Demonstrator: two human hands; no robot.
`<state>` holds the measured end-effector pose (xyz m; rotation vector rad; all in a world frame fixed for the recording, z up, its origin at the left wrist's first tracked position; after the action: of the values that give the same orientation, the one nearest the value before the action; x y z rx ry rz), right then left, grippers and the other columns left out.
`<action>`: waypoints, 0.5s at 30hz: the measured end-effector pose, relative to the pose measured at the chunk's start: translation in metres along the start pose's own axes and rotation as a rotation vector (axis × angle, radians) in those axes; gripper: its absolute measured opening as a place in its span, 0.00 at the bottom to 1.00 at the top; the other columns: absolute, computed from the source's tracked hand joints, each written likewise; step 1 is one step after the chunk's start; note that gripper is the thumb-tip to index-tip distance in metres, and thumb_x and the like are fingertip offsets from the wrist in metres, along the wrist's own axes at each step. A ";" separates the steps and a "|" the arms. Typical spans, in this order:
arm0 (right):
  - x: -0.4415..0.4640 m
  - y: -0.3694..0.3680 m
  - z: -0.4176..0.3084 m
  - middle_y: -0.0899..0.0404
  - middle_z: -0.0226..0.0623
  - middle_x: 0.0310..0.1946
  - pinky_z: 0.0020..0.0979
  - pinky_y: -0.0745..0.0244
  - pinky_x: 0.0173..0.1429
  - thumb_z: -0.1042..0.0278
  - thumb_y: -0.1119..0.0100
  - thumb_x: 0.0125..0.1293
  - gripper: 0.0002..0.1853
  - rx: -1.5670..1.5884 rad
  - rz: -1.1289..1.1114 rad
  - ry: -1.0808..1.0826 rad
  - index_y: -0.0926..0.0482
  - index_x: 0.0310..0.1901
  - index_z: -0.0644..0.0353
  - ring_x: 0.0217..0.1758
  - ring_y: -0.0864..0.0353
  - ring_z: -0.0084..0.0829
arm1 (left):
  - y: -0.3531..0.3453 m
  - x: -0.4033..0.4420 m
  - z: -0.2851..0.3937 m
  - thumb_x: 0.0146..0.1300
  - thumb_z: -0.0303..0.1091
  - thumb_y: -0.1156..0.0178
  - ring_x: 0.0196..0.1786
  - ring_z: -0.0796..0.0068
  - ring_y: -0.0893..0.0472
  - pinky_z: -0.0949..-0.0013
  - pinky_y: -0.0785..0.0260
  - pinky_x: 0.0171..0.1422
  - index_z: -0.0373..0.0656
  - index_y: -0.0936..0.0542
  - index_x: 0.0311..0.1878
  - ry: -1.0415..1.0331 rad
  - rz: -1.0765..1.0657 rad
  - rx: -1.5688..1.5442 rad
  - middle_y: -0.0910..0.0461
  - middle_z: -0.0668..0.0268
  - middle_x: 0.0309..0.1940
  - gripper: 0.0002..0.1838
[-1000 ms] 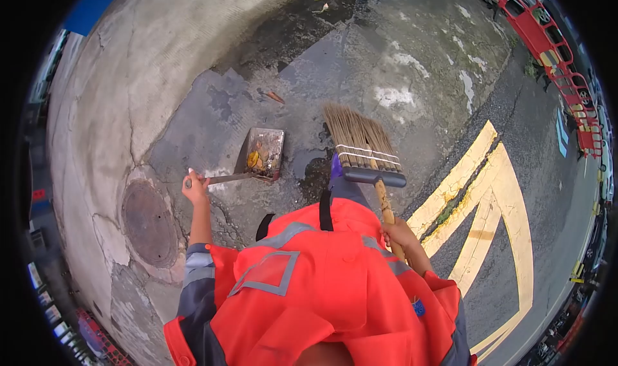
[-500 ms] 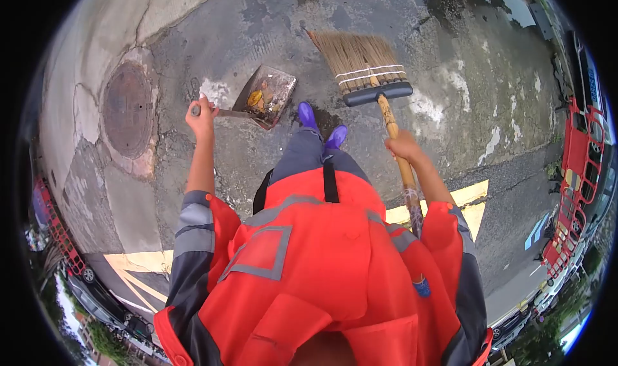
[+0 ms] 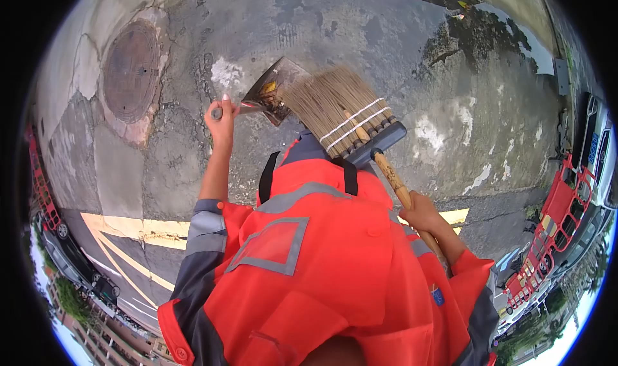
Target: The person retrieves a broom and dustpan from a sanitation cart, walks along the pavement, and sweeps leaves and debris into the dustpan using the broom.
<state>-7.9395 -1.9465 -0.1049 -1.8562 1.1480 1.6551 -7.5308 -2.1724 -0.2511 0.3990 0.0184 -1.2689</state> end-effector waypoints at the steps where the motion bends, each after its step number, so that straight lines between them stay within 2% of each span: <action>1: 0.002 -0.001 0.002 0.28 0.41 0.20 0.30 0.32 0.18 0.69 0.45 0.46 0.15 -0.002 0.000 -0.002 0.33 0.34 0.68 0.15 0.28 0.29 | 0.003 0.000 -0.001 0.60 0.37 0.45 0.23 0.84 0.31 0.77 0.34 0.28 0.38 0.31 0.19 0.027 -0.036 0.015 0.31 0.69 0.17 0.17; 2: 0.004 -0.001 0.003 0.28 0.41 0.20 0.30 0.32 0.19 0.70 0.45 0.46 0.14 0.027 0.029 -0.003 0.33 0.33 0.68 0.16 0.28 0.29 | 0.005 0.002 0.000 0.60 0.37 0.46 0.26 0.81 0.29 0.74 0.26 0.34 0.37 0.31 0.21 0.050 -0.077 0.029 0.30 0.67 0.21 0.17; 4: 0.009 0.008 -0.002 0.29 0.41 0.19 0.29 0.32 0.19 0.70 0.45 0.46 0.13 0.079 0.099 -0.001 0.33 0.32 0.68 0.16 0.28 0.28 | 0.004 0.000 0.013 0.61 0.36 0.46 0.27 0.79 0.28 0.71 0.24 0.37 0.35 0.32 0.21 0.148 -0.074 -0.101 0.30 0.65 0.23 0.17; 7: 0.011 0.023 -0.007 0.29 0.39 0.18 0.28 0.33 0.19 0.70 0.46 0.46 0.12 0.285 0.135 -0.107 0.33 0.30 0.68 0.16 0.29 0.27 | 0.013 0.000 0.030 0.61 0.35 0.46 0.30 0.76 0.28 0.64 0.23 0.42 0.34 0.33 0.21 0.155 -0.054 -0.213 0.30 0.62 0.24 0.17; 9: 0.014 0.038 -0.011 0.30 0.35 0.16 0.27 0.34 0.19 0.71 0.46 0.46 0.10 0.548 0.065 -0.147 0.34 0.28 0.66 0.16 0.30 0.25 | 0.012 0.004 0.054 0.61 0.36 0.46 0.29 0.77 0.28 0.64 0.23 0.41 0.36 0.33 0.21 0.173 -0.041 -0.224 0.30 0.63 0.23 0.16; 13: 0.040 0.062 -0.003 0.32 0.32 0.16 0.26 0.37 0.17 0.72 0.47 0.47 0.07 0.874 0.089 -0.125 0.34 0.26 0.64 0.14 0.33 0.23 | -0.007 0.027 0.098 0.62 0.37 0.47 0.27 0.79 0.29 0.65 0.23 0.39 0.37 0.34 0.21 0.180 -0.024 -0.251 0.31 0.65 0.22 0.17; 15: 0.057 0.076 0.002 0.35 0.29 0.13 0.23 0.39 0.15 0.74 0.49 0.49 0.05 1.253 -0.013 -0.077 0.35 0.25 0.61 0.13 0.36 0.20 | -0.026 0.042 0.117 0.62 0.39 0.48 0.26 0.79 0.30 0.65 0.23 0.37 0.38 0.35 0.20 0.171 -0.002 -0.172 0.32 0.65 0.21 0.18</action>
<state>-8.0025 -2.0075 -0.1428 -0.9423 1.5689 0.6140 -7.5665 -2.2525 -0.1588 0.3572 0.2713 -1.2217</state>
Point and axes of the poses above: each hand's wrist, its own x-axis towards the middle knuckle, its own y-axis out of the back of the hand, z = x × y, the point moved 1 cm from there along x, towards the middle knuckle
